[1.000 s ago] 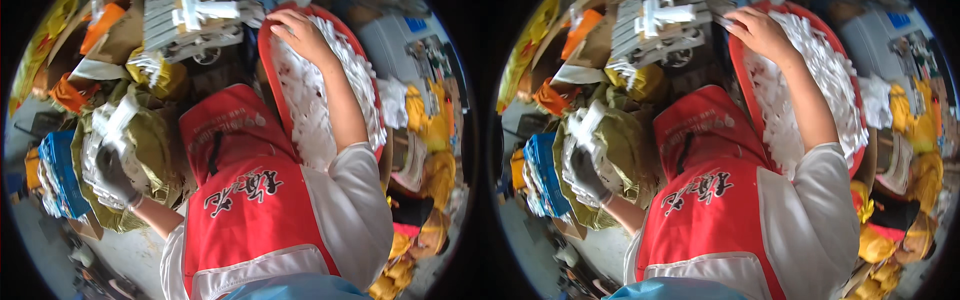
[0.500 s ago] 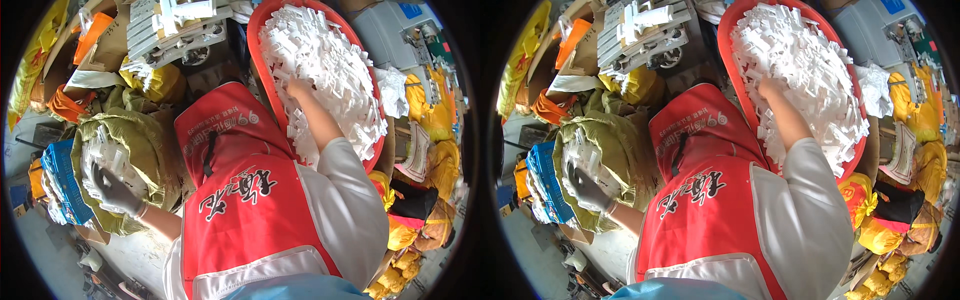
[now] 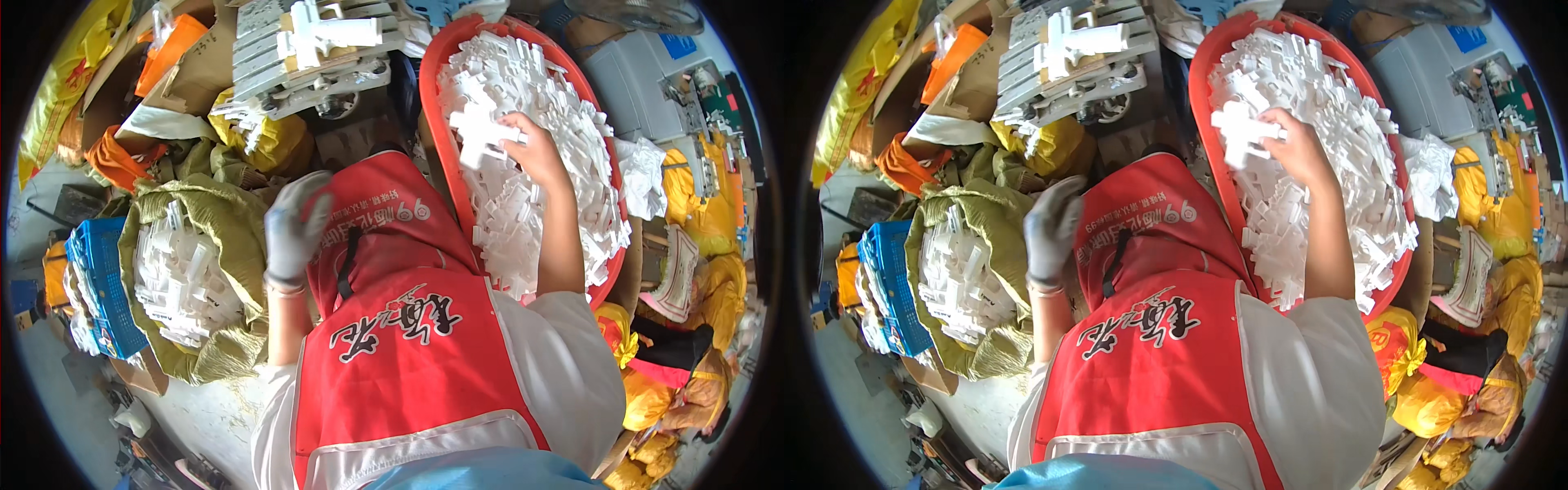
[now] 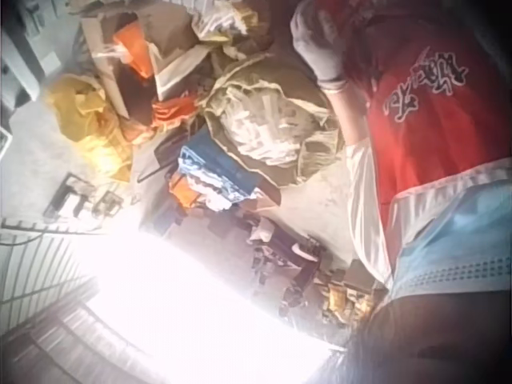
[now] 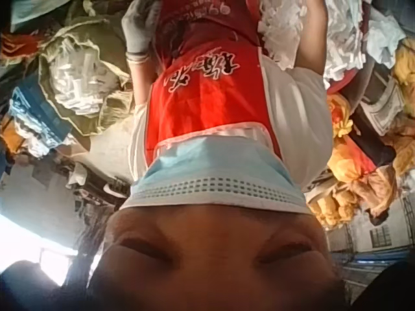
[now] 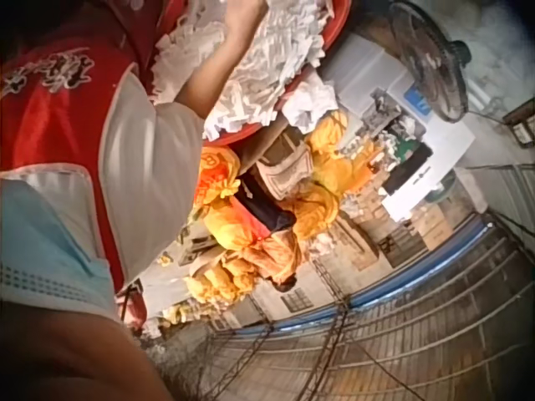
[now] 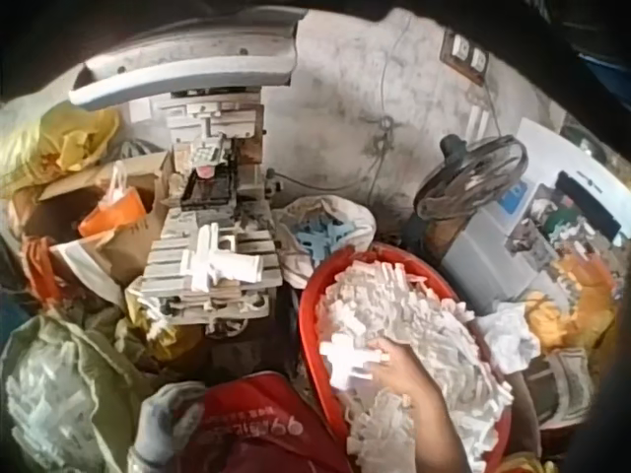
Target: The recorder is assembling and sorting white plastic toy gun parts at a factory workstation, moving items between bins and a specialized jig.
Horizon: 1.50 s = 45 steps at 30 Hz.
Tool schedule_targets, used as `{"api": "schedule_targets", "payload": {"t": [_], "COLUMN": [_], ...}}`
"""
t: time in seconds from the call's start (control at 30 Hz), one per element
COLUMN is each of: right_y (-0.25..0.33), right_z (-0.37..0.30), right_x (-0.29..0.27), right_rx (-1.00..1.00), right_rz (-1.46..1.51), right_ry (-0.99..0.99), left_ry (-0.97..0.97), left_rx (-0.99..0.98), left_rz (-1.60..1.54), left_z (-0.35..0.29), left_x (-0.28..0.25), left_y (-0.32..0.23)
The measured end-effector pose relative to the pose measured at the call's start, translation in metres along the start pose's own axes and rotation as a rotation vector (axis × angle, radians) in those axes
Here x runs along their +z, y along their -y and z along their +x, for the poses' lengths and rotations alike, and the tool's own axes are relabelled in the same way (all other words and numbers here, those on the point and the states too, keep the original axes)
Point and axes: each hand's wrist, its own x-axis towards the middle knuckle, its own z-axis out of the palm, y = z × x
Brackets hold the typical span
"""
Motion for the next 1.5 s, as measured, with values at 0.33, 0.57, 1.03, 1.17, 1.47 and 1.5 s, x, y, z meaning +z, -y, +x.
{"api": "schedule_targets", "payload": {"t": [0.33,0.57,1.03,1.17,1.47,1.5], "right_y": [0.105,0.113,0.040,0.039,0.044,0.049], "right_z": [-0.004,-0.043,-0.023,-0.020,-0.003,0.007], "right_x": [0.065,0.109,0.089,0.083,0.061,0.056], "right_rx": [-0.528,-0.690,-0.092,-0.061,-0.162,-0.176], "right_rz": [0.088,-0.130,1.148,1.337,1.280,1.352], "right_ry": [-0.078,-0.075,-0.020,0.026,0.075,0.086], "left_ry": [0.277,-0.015,-0.293,-0.271,-0.028,-0.030], "left_rx": [-0.425,-0.468,0.056,0.191,0.184,0.183], "left_rz": [-1.053,-1.058,-0.060,0.223,0.106,0.103], "left_z": [0.004,0.006,0.097,0.139,0.192,0.190], "left_x": [0.048,0.042,-0.039,-0.056,-0.057,-0.059], "left_y": [-0.021,-0.026,-0.006,0.010,0.030,0.029]}}
